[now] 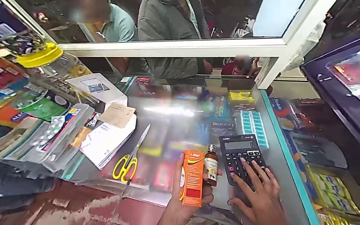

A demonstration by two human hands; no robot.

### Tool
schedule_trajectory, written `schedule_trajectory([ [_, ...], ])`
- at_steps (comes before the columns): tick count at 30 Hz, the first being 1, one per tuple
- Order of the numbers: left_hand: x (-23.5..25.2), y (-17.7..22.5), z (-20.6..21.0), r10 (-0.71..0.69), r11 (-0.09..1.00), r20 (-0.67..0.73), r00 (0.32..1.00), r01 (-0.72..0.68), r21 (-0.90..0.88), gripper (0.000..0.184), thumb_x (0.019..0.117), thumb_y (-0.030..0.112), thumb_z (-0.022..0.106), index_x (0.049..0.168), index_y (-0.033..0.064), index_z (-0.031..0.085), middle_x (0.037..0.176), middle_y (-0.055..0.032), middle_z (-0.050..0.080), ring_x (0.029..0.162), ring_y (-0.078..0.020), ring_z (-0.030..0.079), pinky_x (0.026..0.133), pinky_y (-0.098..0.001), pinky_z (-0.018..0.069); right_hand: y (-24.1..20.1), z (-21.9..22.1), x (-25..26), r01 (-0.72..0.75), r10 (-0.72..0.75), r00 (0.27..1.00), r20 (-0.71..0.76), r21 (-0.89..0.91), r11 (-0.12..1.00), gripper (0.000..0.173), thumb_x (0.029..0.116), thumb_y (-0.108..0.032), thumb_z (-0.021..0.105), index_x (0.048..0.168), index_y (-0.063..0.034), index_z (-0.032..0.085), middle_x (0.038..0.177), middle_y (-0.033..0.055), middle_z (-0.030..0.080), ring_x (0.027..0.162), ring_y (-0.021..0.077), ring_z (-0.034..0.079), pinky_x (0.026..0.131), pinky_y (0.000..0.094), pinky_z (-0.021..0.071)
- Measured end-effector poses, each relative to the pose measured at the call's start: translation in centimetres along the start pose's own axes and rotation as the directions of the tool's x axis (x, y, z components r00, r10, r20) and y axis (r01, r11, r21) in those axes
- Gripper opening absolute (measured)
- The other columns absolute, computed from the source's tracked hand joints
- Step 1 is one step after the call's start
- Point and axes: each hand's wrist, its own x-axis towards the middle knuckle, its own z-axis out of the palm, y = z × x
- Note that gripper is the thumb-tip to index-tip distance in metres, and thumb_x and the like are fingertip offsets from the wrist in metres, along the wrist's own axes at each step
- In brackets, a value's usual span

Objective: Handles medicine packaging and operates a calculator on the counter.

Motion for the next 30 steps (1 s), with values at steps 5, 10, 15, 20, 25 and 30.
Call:
schedule_trajectory([
  [5, 0.2, 0.0, -0.2, -0.02, 0.998, 0.049, 0.999, 0.018, 0.054, 0.071, 0.0813, 0.081, 0.053, 0.091, 0.0153, 0.078, 0.104, -0.0123, 0.075, 0.066, -0.0136, 0.067, 0.051, -0.0225, 0.0491, -0.1, -0.7, 0.3, -0.022, 0.014, 0.996, 0.087, 0.081, 0.996, 0.062, 0.0959, -0.073, 0.044, 0.121, -0.0237, 0.073, 0.147, 0.0239, 0.055, 0.141, 0.0475, 0.042, 0.114, 0.0649, 0.0234],
  [10, -0.1, 0.1, 1.1, -0.056, 0.966, -0.048, 0.997, 0.067, 0.251, 0.06, 0.0842, 0.071, 0.063, 0.1, 0.0155, 0.079, 0.088, -0.0072, 0.076, 0.076, -0.0154, 0.074, 0.065, -0.0282, 0.0608, -0.7, -2.9, 3.5, -0.225, 0.215, 0.972, 0.095, 0.649, 0.727, 0.058, 0.1034, -0.046, 0.053, 0.124, 0.0069, 0.065, 0.139, 0.0271, 0.059, 0.137, 0.0246, 0.052, 0.115, 0.0379, 0.0383],
  [15, -0.7, -1.2, 4.7, 0.063, 0.828, -0.19, 0.98, 0.055, 0.558, 0.045, 0.0864, 0.062, 0.07, 0.104, 0.0208, 0.076, 0.095, 0.0018, 0.078, 0.088, -0.0064, 0.074, 0.082, -0.024, 0.0599, -2.6, -4.8, 6.5, -0.51, 0.217, 0.845, 0.488, 0.859, 0.054, 0.021, 0.1023, -0.014, 0.053, 0.121, -0.0076, 0.06, 0.102, -0.0103, 0.072, 0.082, -0.0021, 0.066, 0.072, 0.0199, 0.0564],
  [20, 0.0, -0.7, 3.6, 0.117, 0.817, -0.184, 0.976, 0.011, 0.577, 0.06, 0.082, 0.069, 0.068, 0.11, 0.0174, 0.073, 0.1, -0.0007, 0.077, 0.088, -0.0088, 0.074, 0.079, -0.0256, 0.0606, 0.4, -6.2, 6.8, -0.352, 0.532, 0.845, 0.047, 0.798, 0.49, 0.027, 0.0983, -0.021, 0.062, 0.119, -0.0045, 0.062, 0.1, -0.0091, 0.075, 0.088, -0.0022, 0.07, 0.077, 0.0183, 0.0596],
  [25, 0.3, -0.3, 2.1, 0.077, 0.941, -0.199, 0.977, -0.005, 0.338, 0.06, 0.0833, 0.068, 0.067, 0.102, 0.0118, 0.074, 0.091, -0.0091, 0.074, 0.079, -0.017, 0.074, 0.069, -0.0287, 0.0615, 6.8, -5.5, 6.2, -0.492, 0.53, 0.825, -0.195, 0.214, 0.844, 0.054, 0.0975, -0.041, 0.06, 0.119, 0.009, 0.063, 0.097, 0.027, 0.071, 0.084, 0.035, 0.072, 0.073, 0.0513, 0.0566],
  [30, -0.3, -0.8, 3.8, 0.265, 0.868, -0.274, 0.925, -0.105, 0.486, 0.042, 0.0879, 0.051, 0.073, 0.102, 0.0117, 0.071, 0.088, -0.0066, 0.078, 0.079, -0.0144, 0.076, 0.072, -0.0288, 0.0639, 7.7, -4.1, 4.8, -0.549, 0.573, 0.808, -0.135, 0.178, 0.816, 0.061, 0.0956, -0.044, 0.061, 0.125, 0.0088, 0.061, 0.098, 0.0289, 0.071, 0.086, 0.045, 0.071, 0.074, 0.0635, 0.0531],
])
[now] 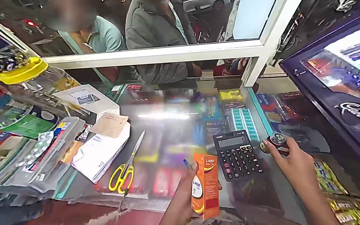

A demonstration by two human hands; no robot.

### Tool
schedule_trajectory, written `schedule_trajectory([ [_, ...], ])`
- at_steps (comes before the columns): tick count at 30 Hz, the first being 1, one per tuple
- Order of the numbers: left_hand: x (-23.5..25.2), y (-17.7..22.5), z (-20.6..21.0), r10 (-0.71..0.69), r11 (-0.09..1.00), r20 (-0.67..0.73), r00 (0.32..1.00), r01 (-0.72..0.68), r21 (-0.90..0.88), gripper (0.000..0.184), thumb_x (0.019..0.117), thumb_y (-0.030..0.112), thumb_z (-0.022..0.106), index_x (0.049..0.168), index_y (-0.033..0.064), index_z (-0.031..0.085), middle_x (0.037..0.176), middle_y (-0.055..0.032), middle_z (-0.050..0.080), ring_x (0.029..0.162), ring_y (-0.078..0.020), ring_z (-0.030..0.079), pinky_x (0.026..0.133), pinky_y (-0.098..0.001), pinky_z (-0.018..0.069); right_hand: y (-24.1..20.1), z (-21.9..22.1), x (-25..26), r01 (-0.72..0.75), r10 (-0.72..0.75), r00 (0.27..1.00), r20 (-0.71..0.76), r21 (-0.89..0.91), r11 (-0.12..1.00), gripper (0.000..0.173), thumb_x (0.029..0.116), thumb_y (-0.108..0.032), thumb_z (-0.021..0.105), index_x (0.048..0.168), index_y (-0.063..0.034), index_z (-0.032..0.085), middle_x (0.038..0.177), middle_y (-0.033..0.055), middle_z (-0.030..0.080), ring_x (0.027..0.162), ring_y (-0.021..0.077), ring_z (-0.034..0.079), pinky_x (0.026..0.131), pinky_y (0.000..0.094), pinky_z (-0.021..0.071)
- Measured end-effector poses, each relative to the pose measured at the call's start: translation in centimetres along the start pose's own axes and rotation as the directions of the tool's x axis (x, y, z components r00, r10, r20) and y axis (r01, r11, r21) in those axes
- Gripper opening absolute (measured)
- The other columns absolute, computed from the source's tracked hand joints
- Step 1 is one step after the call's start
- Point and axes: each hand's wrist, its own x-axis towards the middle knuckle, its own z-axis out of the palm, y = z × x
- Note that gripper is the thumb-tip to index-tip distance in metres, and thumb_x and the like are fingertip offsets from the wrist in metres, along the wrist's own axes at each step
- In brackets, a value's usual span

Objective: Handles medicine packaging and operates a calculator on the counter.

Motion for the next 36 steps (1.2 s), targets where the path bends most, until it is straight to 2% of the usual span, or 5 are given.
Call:
schedule_trajectory([
  [9, 0.7, 0.4, -1.5, 0.446, 0.224, 0.533, 0.719, -0.666, 0.711, 0.055, 0.0812, 0.019, 0.085, 0.131, 0.0103, 0.064, 0.127, -0.0024, 0.07, 0.088, 0.0032, 0.067, 0.073, -0.0115, 0.0551, -3.2, 1.6, -7.7, 0.399, -0.4, 0.917, 0.004, 0.072, 0.914, 0.042, 0.1027, -0.055, 0.051, 0.115, -0.0172, 0.067, 0.147, 0.0155, 0.052, 0.146, 0.0312, 0.039, 0.119, 0.0478, 0.0305],
  [22, 1.3, 0.6, -1.5, 0.396, 0.462, 0.456, 0.797, -0.602, 0.651, 0.053, 0.0815, 0.015, 0.084, 0.13, 0.0074, 0.064, 0.124, 0.0022, 0.07, 0.074, 0.0099, 0.06, 0.063, -0.0086, 0.0497, -4.9, 3.8, -9.9, 0.453, -0.445, 0.885, 0.137, -0.03, 0.891, 0.062, 0.0992, -0.072, 0.035, 0.114, -0.0211, 0.067, 0.145, 0.0191, 0.055, 0.142, 0.0381, 0.042, 0.115, 0.0558, 0.0265],
  [27, 0.4, 0.3, -0.7, 0.099, 0.995, 0.13, 0.987, -0.101, 0.012, 0.025, 0.0916, 0.038, 0.073, 0.107, 0.0184, 0.074, 0.09, 0.0025, 0.076, 0.073, -0.0028, 0.071, 0.067, -0.018, 0.0576, -4.8, 3.6, -9.9, 0.447, -0.438, 0.878, 0.193, -0.004, 0.895, 0.063, 0.1006, -0.069, 0.036, 0.119, -0.0182, 0.069, 0.145, 0.0249, 0.055, 0.141, 0.0449, 0.043, 0.114, 0.06, 0.026],
  [32, 1.9, -0.4, -1.9, 0.018, 0.918, 0.344, 0.939, 0.121, -0.379, 0.056, 0.0926, 0.045, 0.069, 0.137, 0.011, 0.065, 0.12, -0.0105, 0.072, 0.075, -0.0112, 0.072, 0.064, -0.0231, 0.059, -4.9, 3.4, -9.9, 0.44, -0.432, 0.866, 0.251, 0.027, 0.898, 0.063, 0.1003, -0.068, 0.04, 0.12, -0.0156, 0.07, 0.145, 0.0293, 0.053, 0.14, 0.0493, 0.041, 0.114, 0.0635, 0.0243],
  [36, 1.1, 0.2, -0.5, -0.009, 0.969, 0.117, 0.993, 0.037, -0.244, 0.033, 0.0904, 0.043, 0.074, 0.105, 0.0132, 0.074, 0.087, -0.0041, 0.076, 0.064, -0.0069, 0.069, 0.063, -0.0201, 0.0586, -5.0, 2.9, -9.5, 0.409, -0.453, 0.863, 0.224, 0.219, 0.886, 0.056, 0.1007, -0.061, 0.049, 0.119, -0.0112, 0.067, 0.144, 0.0265, 0.054, 0.142, 0.0375, 0.043, 0.118, 0.0488, 0.0281],
])
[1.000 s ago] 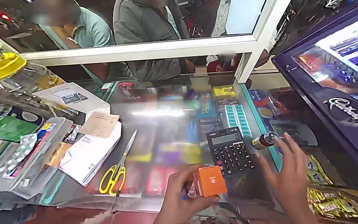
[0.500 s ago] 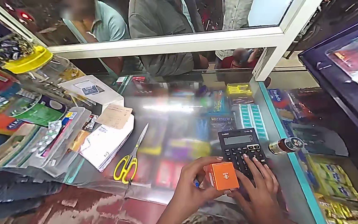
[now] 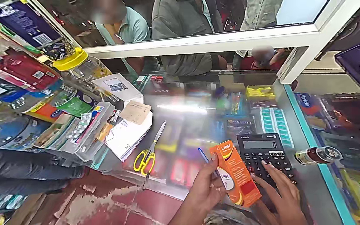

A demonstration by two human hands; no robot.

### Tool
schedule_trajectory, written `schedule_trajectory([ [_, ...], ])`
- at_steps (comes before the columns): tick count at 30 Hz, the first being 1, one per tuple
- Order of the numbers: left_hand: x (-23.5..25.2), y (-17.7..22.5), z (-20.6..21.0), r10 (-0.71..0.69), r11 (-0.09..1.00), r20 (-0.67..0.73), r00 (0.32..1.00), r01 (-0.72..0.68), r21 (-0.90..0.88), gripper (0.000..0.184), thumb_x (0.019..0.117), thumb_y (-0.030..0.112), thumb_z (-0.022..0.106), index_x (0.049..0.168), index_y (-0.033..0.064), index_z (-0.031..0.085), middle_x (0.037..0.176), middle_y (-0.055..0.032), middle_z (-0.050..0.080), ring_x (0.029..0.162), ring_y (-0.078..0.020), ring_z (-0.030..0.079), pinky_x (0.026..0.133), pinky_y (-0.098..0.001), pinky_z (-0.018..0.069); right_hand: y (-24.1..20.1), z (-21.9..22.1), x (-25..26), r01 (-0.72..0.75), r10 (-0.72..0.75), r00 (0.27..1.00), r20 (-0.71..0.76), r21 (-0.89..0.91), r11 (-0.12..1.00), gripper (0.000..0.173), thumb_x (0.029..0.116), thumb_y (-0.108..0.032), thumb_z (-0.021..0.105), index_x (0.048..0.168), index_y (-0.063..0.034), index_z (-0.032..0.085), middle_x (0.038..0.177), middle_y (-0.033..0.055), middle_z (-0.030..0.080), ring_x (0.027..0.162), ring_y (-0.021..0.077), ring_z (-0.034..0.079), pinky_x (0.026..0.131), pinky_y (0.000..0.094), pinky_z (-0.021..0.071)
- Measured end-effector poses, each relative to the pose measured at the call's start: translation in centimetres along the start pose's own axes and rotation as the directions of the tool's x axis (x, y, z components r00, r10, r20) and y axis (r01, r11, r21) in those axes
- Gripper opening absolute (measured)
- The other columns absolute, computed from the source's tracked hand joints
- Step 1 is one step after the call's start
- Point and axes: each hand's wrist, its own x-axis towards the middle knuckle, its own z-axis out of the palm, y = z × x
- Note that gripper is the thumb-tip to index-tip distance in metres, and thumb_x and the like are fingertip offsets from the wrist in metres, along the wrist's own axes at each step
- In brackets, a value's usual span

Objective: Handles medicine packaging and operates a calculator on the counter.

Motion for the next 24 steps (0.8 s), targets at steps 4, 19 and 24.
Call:
schedule_trajectory([
  [4, 0.3, -0.3, 2.0, 0.117, 0.966, -0.084, 0.99, -0.094, 0.241, 0.012, 0.0991, 0.022, 0.063, 0.11, 0.0174, 0.06, 0.074, 0.0039, 0.069, 0.056, 0.0001, 0.06, 0.057, -0.0146, 0.0517, -1.7, -1.2, 1.6, -0.032, 0.053, 0.998, -0.027, 0.516, 0.856, 0.055, 0.0994, -0.055, 0.058, 0.142, -0.0208, 0.052, 0.134, -0.0068, 0.064, 0.122, -0.0022, 0.059, 0.103, 0.0196, 0.0504],
  [19, 1.3, -1.1, 2.6, 0.19, 0.745, 0.152, 0.97, -0.243, 0.622, 0.062, 0.1005, 0.008, 0.059, 0.155, 0.0045, 0.03, 0.134, -0.0068, 0.061, 0.06, 0.0032, 0.047, 0.049, -0.0135, 0.0389, -3.1, -2.6, 4.7, -0.433, 0.146, 0.805, 0.575, 0.738, -0.518, 0.046, 0.1009, -0.052, 0.052, 0.12, -0.0145, 0.071, 0.098, 0.0054, 0.073, 0.064, 0.0044, 0.064, 0.054, 0.0167, 0.0507],
  [24, 0.9, -1.2, 3.2, 0.233, 0.712, 0.165, 0.958, -0.284, 0.642, 0.066, 0.097, 0.003, 0.062, 0.154, 0.0009, 0.029, 0.136, -0.0067, 0.06, 0.068, 0.0018, 0.057, 0.055, -0.0136, 0.0467, -3.1, -2.6, 4.7, -0.43, 0.089, 0.826, 0.557, 0.723, -0.541, 0.044, 0.1017, -0.05, 0.051, 0.122, -0.0157, 0.071, 0.102, 0.0054, 0.073, 0.069, 0.0054, 0.066, 0.057, 0.0177, 0.0525],
])
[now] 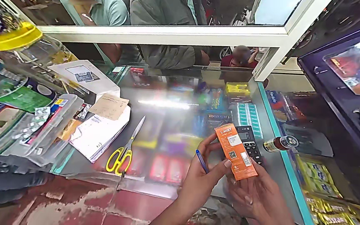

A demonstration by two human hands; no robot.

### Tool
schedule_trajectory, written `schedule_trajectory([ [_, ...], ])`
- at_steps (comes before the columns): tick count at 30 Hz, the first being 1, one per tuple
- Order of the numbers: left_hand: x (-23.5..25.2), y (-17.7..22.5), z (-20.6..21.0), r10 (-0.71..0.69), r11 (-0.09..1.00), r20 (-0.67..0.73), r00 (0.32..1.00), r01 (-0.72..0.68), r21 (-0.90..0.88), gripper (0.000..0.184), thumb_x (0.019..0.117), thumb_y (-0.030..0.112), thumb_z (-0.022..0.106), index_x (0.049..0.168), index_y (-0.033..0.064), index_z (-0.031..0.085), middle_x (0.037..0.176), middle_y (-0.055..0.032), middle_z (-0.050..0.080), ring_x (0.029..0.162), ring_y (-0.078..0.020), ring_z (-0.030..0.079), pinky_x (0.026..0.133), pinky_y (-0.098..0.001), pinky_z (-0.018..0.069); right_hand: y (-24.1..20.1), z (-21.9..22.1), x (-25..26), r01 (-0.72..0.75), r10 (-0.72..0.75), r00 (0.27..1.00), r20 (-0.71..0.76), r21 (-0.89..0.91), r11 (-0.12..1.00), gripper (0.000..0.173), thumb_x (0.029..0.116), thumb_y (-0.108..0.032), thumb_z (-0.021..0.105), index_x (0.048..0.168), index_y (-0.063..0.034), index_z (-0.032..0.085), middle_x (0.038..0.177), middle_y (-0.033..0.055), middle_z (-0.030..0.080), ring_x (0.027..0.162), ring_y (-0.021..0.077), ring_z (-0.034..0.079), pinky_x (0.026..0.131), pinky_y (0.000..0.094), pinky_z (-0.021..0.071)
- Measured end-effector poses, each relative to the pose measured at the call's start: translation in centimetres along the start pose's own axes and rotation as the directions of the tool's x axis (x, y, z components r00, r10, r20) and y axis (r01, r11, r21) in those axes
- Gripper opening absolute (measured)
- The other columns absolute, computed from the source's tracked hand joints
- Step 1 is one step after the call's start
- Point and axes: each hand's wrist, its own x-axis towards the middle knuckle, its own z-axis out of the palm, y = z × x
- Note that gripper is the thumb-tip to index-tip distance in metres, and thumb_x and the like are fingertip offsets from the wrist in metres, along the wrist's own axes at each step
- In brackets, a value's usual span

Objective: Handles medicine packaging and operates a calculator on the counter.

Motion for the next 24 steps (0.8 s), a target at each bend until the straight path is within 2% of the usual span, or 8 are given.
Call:
schedule_trajectory([
  [7, -0.2, -0.5, 0.3, 0.027, 1.0, -0.031, 0.999, -0.027, -0.014, 0.072, 0.0938, 0.004, 0.068, 0.152, -0.0052, 0.028, 0.136, -0.0068, 0.057, 0.08, -0.002, 0.067, 0.066, -0.0182, 0.0575, 0.2, 0.3, -0.5, -0.044, 0.044, 0.999, 0.007, 0.002, 0.999, 0.043, 0.0998, -0.052, 0.053, 0.122, -0.0199, 0.071, 0.102, 0.0045, 0.073, 0.07, 0.0067, 0.067, 0.058, 0.019, 0.0533],
  [9, -0.4, -0.9, 0.1, 0.012, 0.997, -0.082, 0.997, -0.018, -0.073, 0.054, 0.0915, 0.008, 0.072, 0.138, -0.0027, 0.048, 0.12, -0.0033, 0.067, 0.075, -0.0019, 0.067, 0.064, -0.0184, 0.0574, 0.1, 0.1, -1.0, -0.005, 0.005, 1.0, 0.0, -0.216, 0.976, 0.042, 0.1028, -0.052, 0.048, 0.127, -0.0228, 0.066, 0.103, 0.0029, 0.074, 0.074, 0.0067, 0.069, 0.062, 0.0193, 0.056],
  [10, -0.5, -1.0, 0.1, -0.009, 0.994, -0.119, 0.993, -0.005, -0.113, 0.04, 0.0898, 0.012, 0.075, 0.126, 0.0028, 0.06, 0.106, -0.0009, 0.075, 0.071, -0.0018, 0.069, 0.062, -0.0181, 0.057, 0.1, 0.0, -1.6, 0.074, -0.098, 0.995, -0.024, -0.488, 0.87, 0.041, 0.1064, -0.05, 0.041, 0.125, -0.0194, 0.061, 0.099, -0.0008, 0.074, 0.074, 0.0027, 0.069, 0.062, 0.0163, 0.0558],
  [12, -0.7, -1.0, -0.3, -0.042, 0.988, -0.144, 0.989, 0.019, -0.153, 0.025, 0.0898, 0.019, 0.074, 0.113, 0.01, 0.07, 0.094, 0.0001, 0.077, 0.072, -0.004, 0.072, 0.064, -0.0202, 0.059, 0.3, -1.3, -2.3, 0.237, -0.501, 0.857, 0.123, -0.957, 0.17, 0.042, 0.1108, -0.038, 0.041, 0.096, -0.0074, 0.066, 0.073, -0.0061, 0.063, 0.065, -0.0049, 0.058, 0.06, 0.0087, 0.0476],
  [14, -1.0, -0.9, -0.9, -0.082, 0.982, -0.183, 0.98, 0.048, -0.181, 0.022, 0.0896, 0.023, 0.074, 0.108, 0.012, 0.073, 0.092, -0.0013, 0.078, 0.075, -0.0075, 0.074, 0.066, -0.0238, 0.0621, -0.2, -3.8, -2.2, 0.113, -0.652, 0.623, 0.432, -0.874, -0.472, 0.042, 0.1072, -0.039, 0.048, 0.076, -0.0123, 0.058, 0.065, 0.0004, 0.051, 0.066, 0.0076, 0.051, 0.064, 0.0177, 0.0406],
  [17, -1.5, -1.3, -1.8, -0.136, 0.974, -0.25, 0.959, 0.083, -0.213, 0.017, 0.0892, 0.02, 0.073, 0.104, 0.0128, 0.074, 0.089, -0.0022, 0.078, 0.075, -0.0091, 0.075, 0.069, -0.026, 0.063, -0.2, -6.0, -2.6, -0.095, -0.597, 0.695, 0.402, -0.771, -0.63, 0.055, 0.0988, -0.068, 0.045, 0.1, -0.0188, 0.07, 0.111, 0.0123, 0.067, 0.11, 0.0289, 0.058, 0.096, 0.0408, 0.043],
  [19, -1.8, -1.6, -2.0, -0.142, 0.972, -0.281, 0.949, 0.08, -0.22, 0.015, 0.0887, 0.02, 0.073, 0.102, 0.0128, 0.074, 0.088, -0.0029, 0.078, 0.075, -0.0106, 0.076, 0.069, -0.0279, 0.0639, 0.6, -7.0, -2.0, -0.126, -0.566, 0.734, 0.375, -0.744, -0.656, 0.068, 0.0936, -0.079, 0.037, 0.114, -0.022, 0.07, 0.139, 0.0201, 0.058, 0.133, 0.0365, 0.049, 0.108, 0.0493, 0.0363],
  [24, -2.3, -1.7, -2.1, -0.149, 0.973, -0.287, 0.946, 0.088, -0.215, 0.015, 0.0891, 0.023, 0.073, 0.101, 0.0136, 0.074, 0.088, -0.0023, 0.078, 0.076, -0.0104, 0.076, 0.071, -0.0282, 0.0639, 1.1, -7.0, -1.1, -0.139, -0.553, 0.741, 0.382, -0.718, -0.682, 0.074, 0.0924, -0.083, 0.029, 0.128, -0.0256, 0.058, 0.151, 0.0174, 0.047, 0.146, 0.033, 0.037, 0.116, 0.0488, 0.026],
])
